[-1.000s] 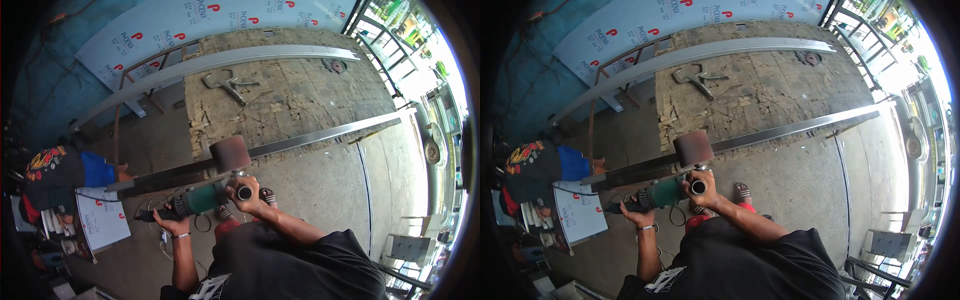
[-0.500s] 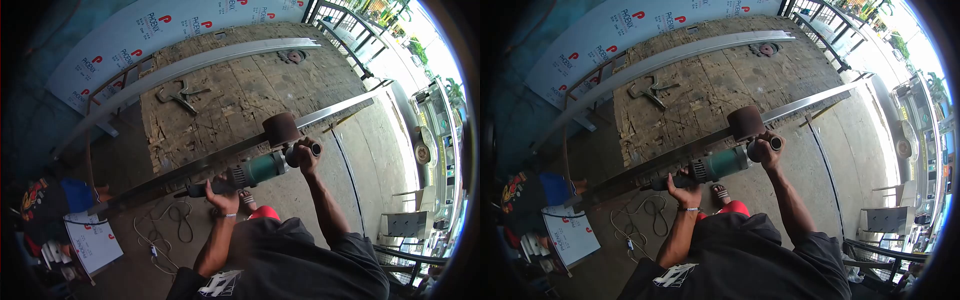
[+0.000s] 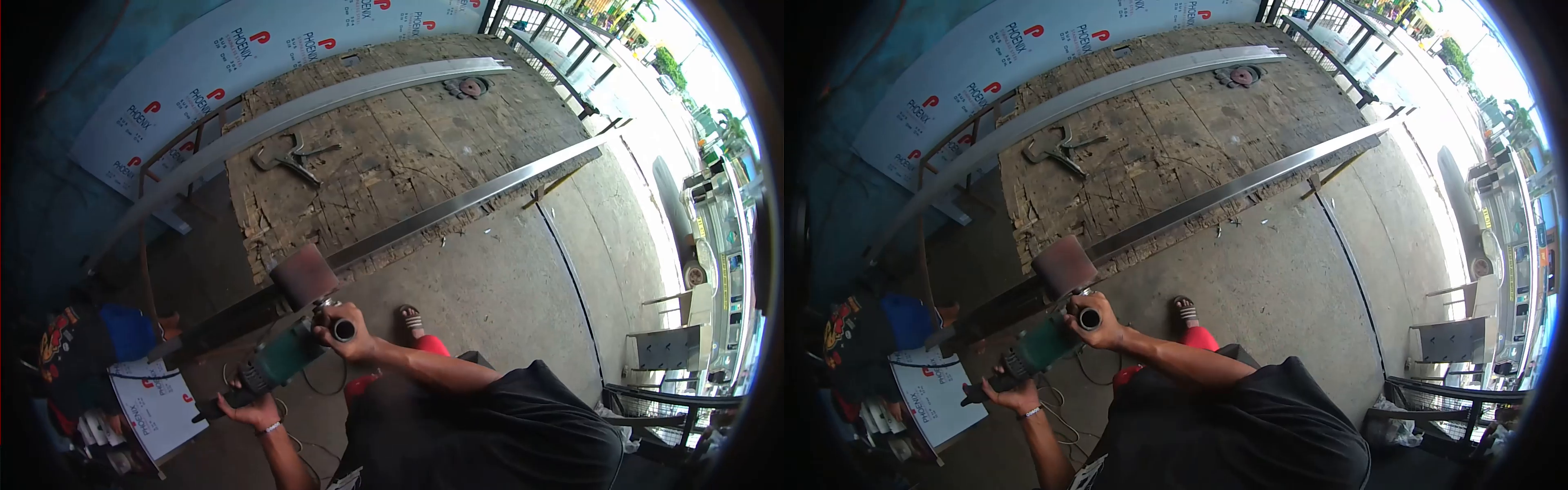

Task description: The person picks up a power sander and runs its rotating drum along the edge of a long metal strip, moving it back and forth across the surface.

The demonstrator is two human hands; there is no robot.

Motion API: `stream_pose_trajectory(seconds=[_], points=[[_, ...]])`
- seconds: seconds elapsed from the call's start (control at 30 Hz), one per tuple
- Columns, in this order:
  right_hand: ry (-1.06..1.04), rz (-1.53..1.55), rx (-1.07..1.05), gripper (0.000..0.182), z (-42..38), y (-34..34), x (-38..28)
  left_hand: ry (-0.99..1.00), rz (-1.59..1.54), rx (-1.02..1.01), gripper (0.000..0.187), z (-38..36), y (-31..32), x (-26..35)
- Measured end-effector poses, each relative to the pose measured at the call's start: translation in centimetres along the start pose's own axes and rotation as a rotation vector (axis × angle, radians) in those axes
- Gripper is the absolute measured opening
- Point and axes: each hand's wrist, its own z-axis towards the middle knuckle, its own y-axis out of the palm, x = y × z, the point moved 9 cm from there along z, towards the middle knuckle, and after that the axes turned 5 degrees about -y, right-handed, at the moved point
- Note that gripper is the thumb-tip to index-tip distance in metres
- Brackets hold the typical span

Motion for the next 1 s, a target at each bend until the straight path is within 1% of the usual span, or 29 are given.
stream_pose_trajectory(seconds=[0.03,0.07,0.1,0.13,0.17,0.23,0.27,0.33,0.4,0.43,0.47,0.5,0.57,0.6,0.63,0.67,0.73,0.8,0.87,0.93,1.0], points=[[0.0,-0.016,0.009,0.027,-0.2,0.4,0.0,0.052,-0.002,0.063,0.034,-0.1,-0.7,1.1],[0.016,0.049,0.009,0.027,-0.3,0.8,0.0,0.034,-0.002,0.059,0.034,-0.1,-0.9,1.3],[0.029,0.115,0.007,0.028,-0.2,0.7,-0.1,0.059,0.027,0.004,0.033,-0.1,-0.6,1.6],[0.025,0.104,0.01,0.028,0.0,0.0,-0.3,0.088,0.055,-0.051,0.032,-0.2,0.1,1.4],[0.026,0.073,0.016,0.028,0.2,-0.8,-0.5,0.048,-0.002,-0.089,0.028,-0.3,0.5,0.4],[0.03,0.019,0.041,0.029,0.8,-3.1,-1.0,0.027,0.004,-0.068,0.028,-0.5,0.9,-2.4],[0.026,0.02,0.04,0.029,1.0,-4.7,-1.2,0.009,0.016,-0.044,0.028,-0.6,1.1,-4.2],[0.024,-0.096,0.085,0.033,1.6,-9.4,-1.5,-0.011,0.04,-0.048,0.029,-0.6,2.1,-8.7],[0.039,-0.126,0.172,0.033,2.4,-15.2,-2.4,-0.089,0.021,-0.007,0.031,-1.1,3.7,-14.8],[0.016,-0.133,0.229,0.033,3.0,-18.4,-3.6,-0.09,0.024,-0.011,0.031,-1.7,5.0,-17.7],[-0.007,-0.138,0.284,0.033,3.6,-21.8,-4.8,-0.184,0.007,-0.044,0.032,-2.4,6.8,-21.7],[-0.025,-0.157,0.316,0.033,3.9,-25.5,-4.7,-0.274,-0.012,-0.079,0.033,-3.1,8.5,-25.6],[-0.035,-0.219,0.376,0.033,3.7,-33.3,-4.8,-0.354,0.018,-0.092,0.034,-3.6,9.6,-32.6],[-0.033,-0.264,0.4,0.033,3.8,-37.1,-5.4,-0.399,-0.002,-0.133,0.034,-4.3,10.9,-36.4],[-0.032,-0.188,0.43,0.033,4.1,-40.0,-6.5,-0.445,-0.012,-0.167,0.035,-5.5,12.3,-39.7],[-0.029,-0.113,0.458,0.034,4.4,-42.7,-7.4,-0.478,-0.012,-0.14,0.035,-6.4,13.1,-42.8],[-0.043,-0.195,0.528,0.032,4.0,-48.5,-8.7,-0.542,-0.01,-0.197,0.036,-7.1,14.1,-48.3],[-0.042,-0.153,0.541,0.03,3.9,-52.5,-9.0,-0.535,-0.008,-0.158,0.037,-7.9,14.6,-52.2],[-0.046,-0.142,0.527,0.028,4.0,-54.4,-9.3,-0.528,0.004,-0.143,0.036,-8.8,15.0,-54.1],[-0.055,-0.148,0.524,0.027,4.0,-54.9,-9.2,-0.52,0.016,-0.132,0.036,-8.9,14.9,-54.5],[-0.042,-0.115,0.49,0.028,3.9,-53.7,-8.5,-0.529,-0.036,-0.087,0.036,-8.4,13.6,-53.2]])
